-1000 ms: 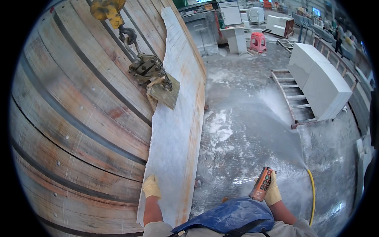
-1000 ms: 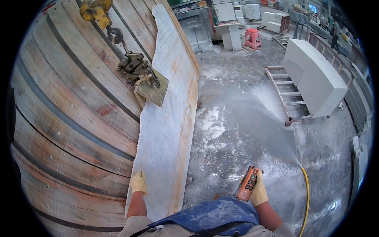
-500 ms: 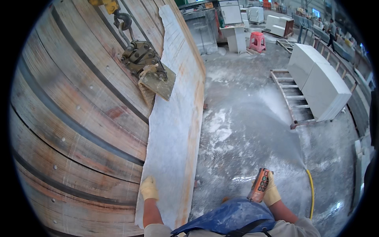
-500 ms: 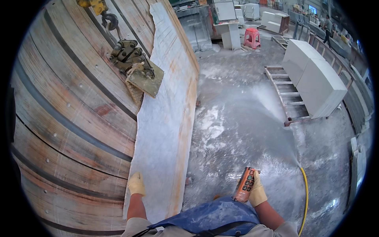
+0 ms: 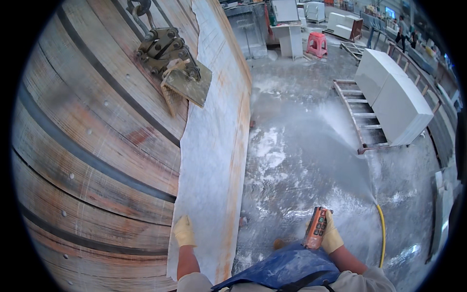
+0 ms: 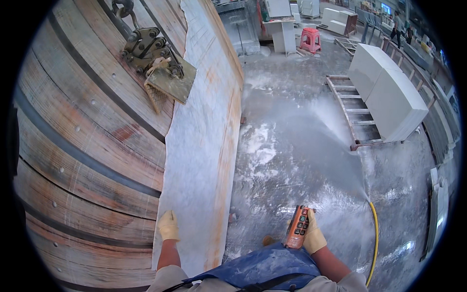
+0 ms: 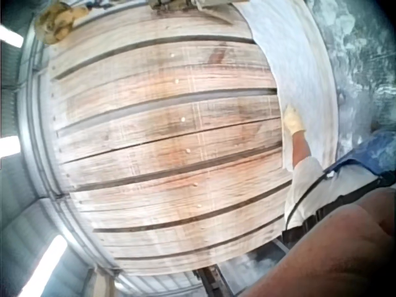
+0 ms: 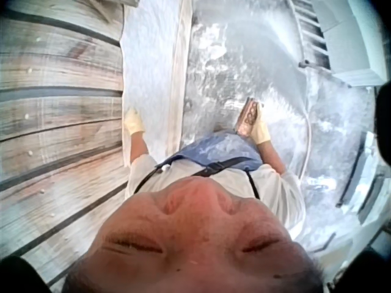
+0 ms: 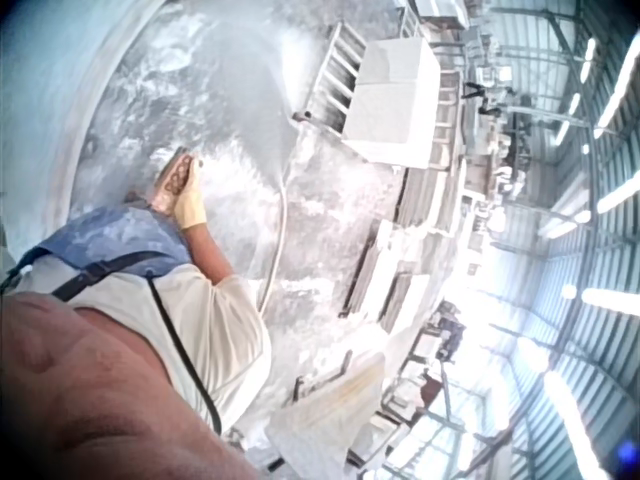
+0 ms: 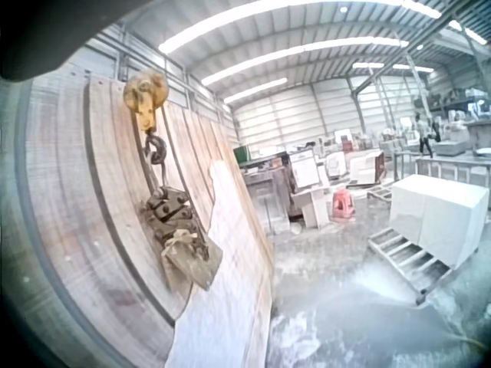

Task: The person operates a remote control to maneuver a vacuum lifter holding a large stone slab. They guide the slab to a wooden rack and release it. Later, they use a metal pry bar to adjust the slab's position on the rack.

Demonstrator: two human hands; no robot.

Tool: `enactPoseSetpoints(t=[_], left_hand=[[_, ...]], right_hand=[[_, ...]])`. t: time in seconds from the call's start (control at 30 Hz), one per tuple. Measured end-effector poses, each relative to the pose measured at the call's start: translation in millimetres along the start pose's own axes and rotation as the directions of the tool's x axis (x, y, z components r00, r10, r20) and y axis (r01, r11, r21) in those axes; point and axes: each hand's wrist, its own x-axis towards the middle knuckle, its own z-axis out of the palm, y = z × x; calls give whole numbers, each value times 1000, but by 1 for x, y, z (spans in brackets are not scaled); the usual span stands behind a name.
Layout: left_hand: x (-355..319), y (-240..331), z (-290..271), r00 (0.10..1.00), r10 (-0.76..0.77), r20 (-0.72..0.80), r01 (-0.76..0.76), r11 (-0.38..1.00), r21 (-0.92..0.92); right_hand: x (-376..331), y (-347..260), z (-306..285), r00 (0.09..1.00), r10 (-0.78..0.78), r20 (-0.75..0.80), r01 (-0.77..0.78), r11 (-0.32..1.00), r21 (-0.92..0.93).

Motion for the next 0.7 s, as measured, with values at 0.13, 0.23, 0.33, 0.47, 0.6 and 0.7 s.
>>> enactPoseSetpoints(t=[0.13, 0.23, 0.33, 0.47, 0.6, 0.7], left_hand=[[-41, -13, 76, 1000, 15, 25, -12, 993, -116], [-47, 120, 69, 824, 462, 328, -463, 883, -78], [-55, 226, 45, 686, 553, 473, 103, 569, -816], [-50, 352, 4, 588, 710, 388, 181, 352, -918], [-21, 444, -26, 444, 616, 650, 695, 220, -684], [3, 491, 22, 387, 565, 729, 841, 109, -531]], right_hand=[[34, -9, -6, 987, 108, 116, -121, 987, 111], [55, -34, -1, 998, 51, -41, -45, 989, 140], [94, -40, 12, 971, -211, 112, 208, 977, 38], [114, -104, 43, 921, -272, 281, 380, 789, -483], [218, -127, 53, 981, 147, 127, -161, 981, 107], [227, -169, 88, 979, 128, 157, -141, 987, 74]])
